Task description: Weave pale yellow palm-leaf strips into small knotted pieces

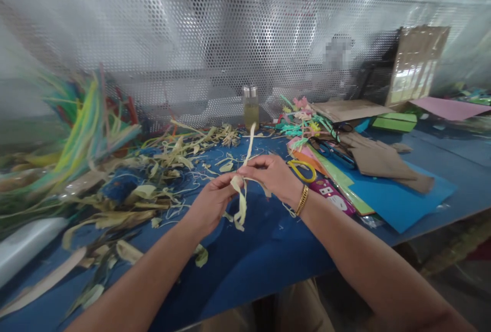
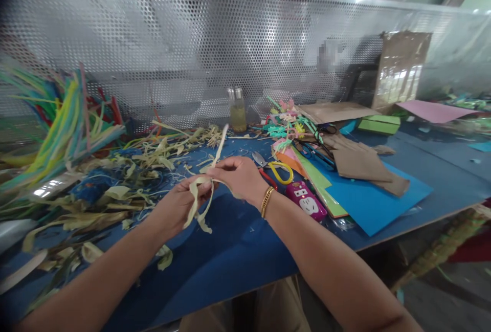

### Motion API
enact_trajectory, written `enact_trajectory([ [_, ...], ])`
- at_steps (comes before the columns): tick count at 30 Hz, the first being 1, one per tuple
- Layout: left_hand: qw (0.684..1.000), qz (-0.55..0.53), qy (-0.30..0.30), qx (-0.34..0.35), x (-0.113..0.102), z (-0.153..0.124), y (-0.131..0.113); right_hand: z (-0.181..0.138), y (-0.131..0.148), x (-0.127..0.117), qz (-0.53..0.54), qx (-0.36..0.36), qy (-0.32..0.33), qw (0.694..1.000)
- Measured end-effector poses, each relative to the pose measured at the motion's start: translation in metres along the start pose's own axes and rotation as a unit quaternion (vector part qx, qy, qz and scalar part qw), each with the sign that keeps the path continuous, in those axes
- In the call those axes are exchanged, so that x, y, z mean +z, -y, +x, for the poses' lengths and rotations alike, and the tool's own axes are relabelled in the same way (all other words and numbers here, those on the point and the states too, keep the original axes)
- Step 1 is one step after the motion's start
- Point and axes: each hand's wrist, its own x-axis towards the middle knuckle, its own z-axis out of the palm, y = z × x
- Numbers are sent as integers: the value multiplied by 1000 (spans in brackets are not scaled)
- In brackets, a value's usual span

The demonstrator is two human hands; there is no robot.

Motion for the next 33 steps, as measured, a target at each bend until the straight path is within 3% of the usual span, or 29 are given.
enact_trajectory([
  [6, 999, 44, 24, -21, -2, -2, -1, 6, 1, -8, 61, 6, -127, 990],
  [12, 994, 77, 48, -53, 2, -7, -8, 13, -3, -18, 70, -9, -201, 977],
  [19, 995, -51, 28, -86, -2, -4, -2, 19, -9, -26, 65, -36, -231, 970],
  [24, 983, -152, 9, -99, -5, 2, 0, 18, -9, -31, -71, -113, -282, 950],
  [26, 985, -148, -6, -92, -6, 3, 1, 12, -2, -30, -160, -159, -251, 941],
  [29, 989, -112, -7, -95, -7, 2, 2, 4, 9, -24, -242, -222, -97, 939],
  [31, 992, -83, -3, -93, -5, 0, 1, 0, 13, -18, -250, -230, 12, 940],
  [33, 995, -46, -2, -84, 0, -3, -1, -2, 11, -14, -233, -200, 71, 949],
])
